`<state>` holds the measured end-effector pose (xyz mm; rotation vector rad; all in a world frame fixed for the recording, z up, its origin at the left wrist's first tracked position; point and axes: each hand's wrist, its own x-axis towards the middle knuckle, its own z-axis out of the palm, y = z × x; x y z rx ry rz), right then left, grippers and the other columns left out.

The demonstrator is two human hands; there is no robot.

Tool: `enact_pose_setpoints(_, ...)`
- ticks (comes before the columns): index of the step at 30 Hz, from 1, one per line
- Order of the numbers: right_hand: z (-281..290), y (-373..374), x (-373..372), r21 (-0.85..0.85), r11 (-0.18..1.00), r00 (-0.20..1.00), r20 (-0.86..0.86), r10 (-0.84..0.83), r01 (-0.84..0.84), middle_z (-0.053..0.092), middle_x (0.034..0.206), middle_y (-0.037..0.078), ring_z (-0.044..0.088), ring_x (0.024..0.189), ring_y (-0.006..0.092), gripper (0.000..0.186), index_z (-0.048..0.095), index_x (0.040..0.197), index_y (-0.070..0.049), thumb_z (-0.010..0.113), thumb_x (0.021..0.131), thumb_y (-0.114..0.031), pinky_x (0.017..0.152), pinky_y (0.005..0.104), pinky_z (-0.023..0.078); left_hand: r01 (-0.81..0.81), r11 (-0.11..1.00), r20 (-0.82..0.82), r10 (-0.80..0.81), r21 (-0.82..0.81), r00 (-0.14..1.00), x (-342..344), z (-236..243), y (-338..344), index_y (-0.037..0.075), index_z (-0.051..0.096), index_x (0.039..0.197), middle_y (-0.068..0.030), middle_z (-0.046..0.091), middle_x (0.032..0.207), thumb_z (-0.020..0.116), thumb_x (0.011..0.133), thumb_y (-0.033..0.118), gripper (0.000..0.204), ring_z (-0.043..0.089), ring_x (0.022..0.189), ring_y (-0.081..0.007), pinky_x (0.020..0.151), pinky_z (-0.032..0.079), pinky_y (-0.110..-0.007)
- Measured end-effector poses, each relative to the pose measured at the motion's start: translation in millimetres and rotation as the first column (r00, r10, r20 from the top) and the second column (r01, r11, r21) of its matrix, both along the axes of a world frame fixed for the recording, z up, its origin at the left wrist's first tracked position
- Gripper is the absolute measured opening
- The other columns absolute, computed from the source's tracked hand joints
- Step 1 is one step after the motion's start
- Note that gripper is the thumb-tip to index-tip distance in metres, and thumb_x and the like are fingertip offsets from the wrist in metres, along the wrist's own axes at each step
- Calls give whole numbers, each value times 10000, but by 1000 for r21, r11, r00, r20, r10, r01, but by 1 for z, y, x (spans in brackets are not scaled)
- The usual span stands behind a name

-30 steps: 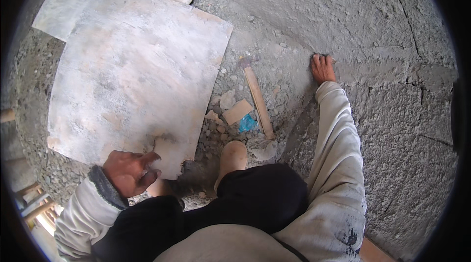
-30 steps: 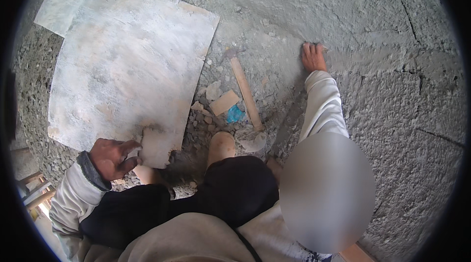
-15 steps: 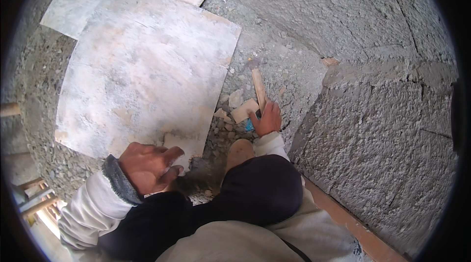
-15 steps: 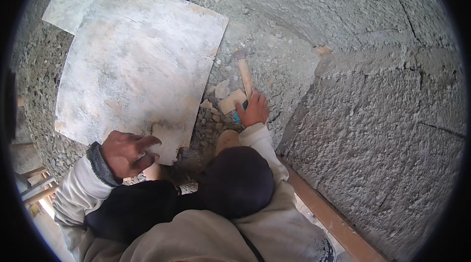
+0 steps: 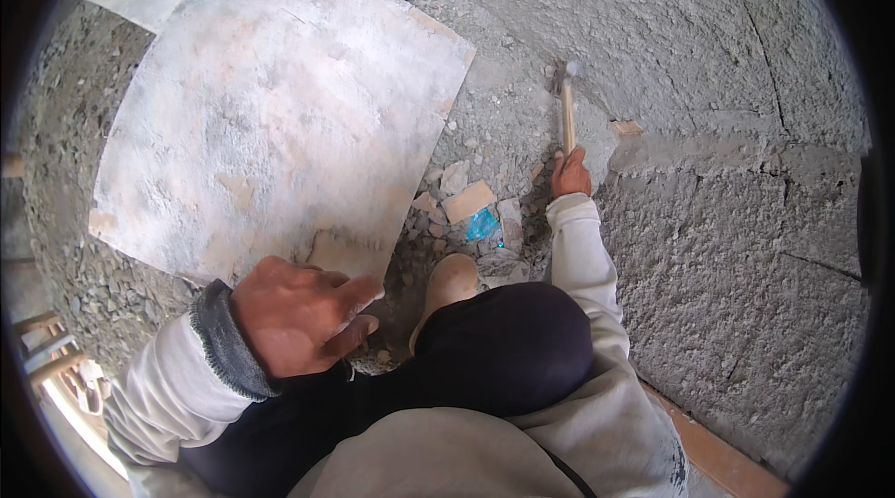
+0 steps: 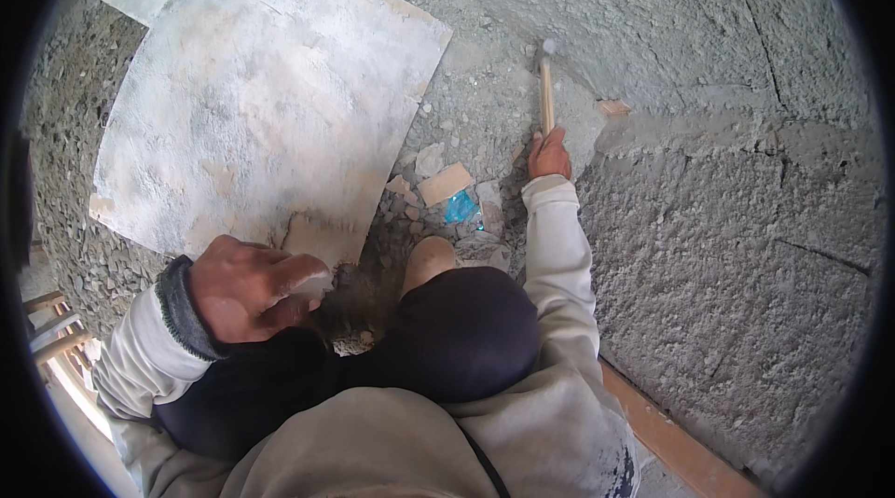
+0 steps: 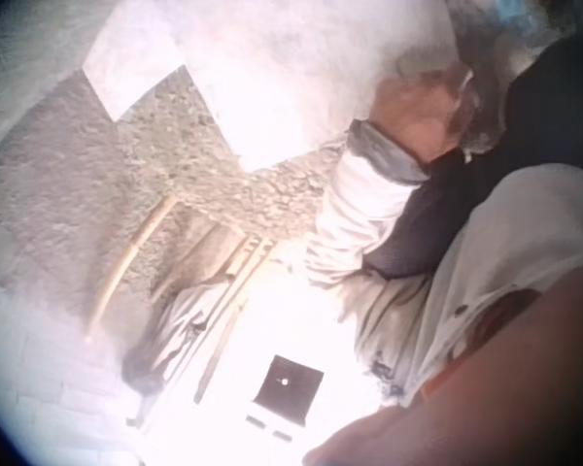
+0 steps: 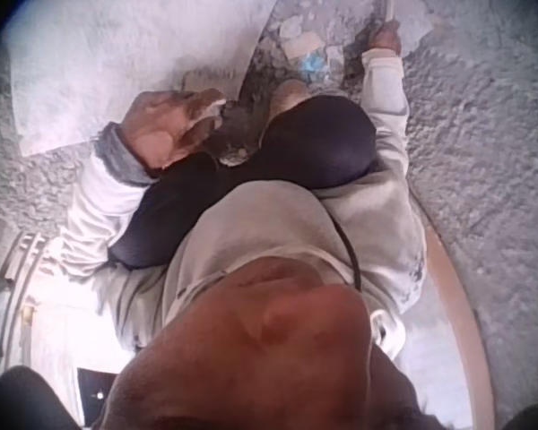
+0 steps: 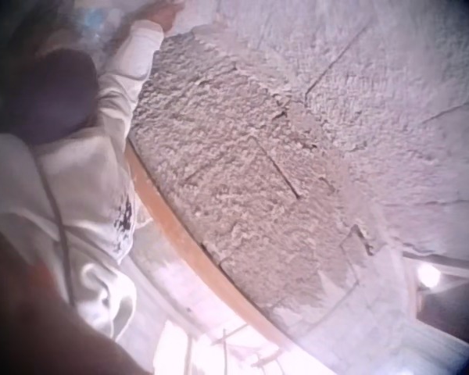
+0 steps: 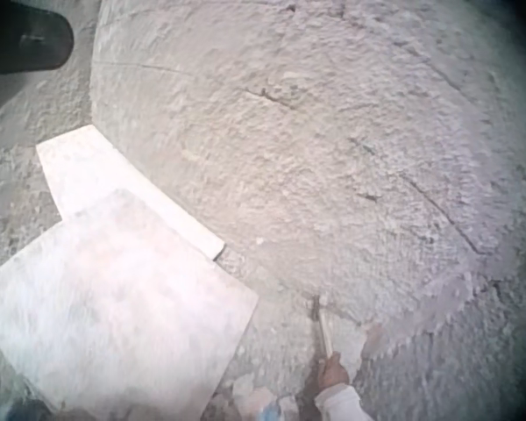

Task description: The person places tile pieces onto a bed of gravel and debris, using a hammer and a chisel-like tool to trim the edges of the tiles to fit.

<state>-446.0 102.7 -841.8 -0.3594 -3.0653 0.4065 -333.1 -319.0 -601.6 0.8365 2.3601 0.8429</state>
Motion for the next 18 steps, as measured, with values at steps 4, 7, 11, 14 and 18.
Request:
enact_pose_setpoints(4,-16,-6,46,67,980,976,92,-196,190,578,779,334,548,764,519,267,367,992,-70,456,890,-300,644,567,437,-15,1000,16,16,-25,1000,4,4,-9,52,557,958,-88,607,654,594,792,207,230,615,606,-279,516,481,-367)
enact_pose_setpoints(7,0,-20,102,95,959,939,201,-280,265,585,831,335,561,825,501,336,383,1049,-66,487,859,-322,733,562,437,-18,1000,10,18,5,1000,7,6,-16,54,559,958,-86,609,656,596,793,212,231,616,605,-276,515,480,-365)
enact_pose_setpoints(11,16,-23,87,-78,987,988,-46,-146,142,586,831,295,544,788,507,380,423,1014,-26,496,866,-369,711,547,407,-40,999,38,40,21,998,2,0,-22,58,555,954,-84,611,658,595,795,217,228,616,603,-275,511,479,-368)
enact_pose_setpoints(14,0,-15,29,-167,975,961,-209,-181,148,581,786,289,535,732,509,387,444,966,-37,474,881,-413,652,548,405,-18,1000,45,18,15,999,-1,-6,-17,67,564,990,-123,614,670,644,760,174,266,618,607,-307,523,478,-385)
enact_pose_setpoints(18,5,4,23,103,985,987,65,-147,140,588,785,293,546,744,507,366,449,942,-46,475,881,-406,638,540,444,-20,996,3,20,91,1000,7,-3,-15,68,566,995,-124,613,660,644,761,178,270,616,600,-307,521,477,-384)
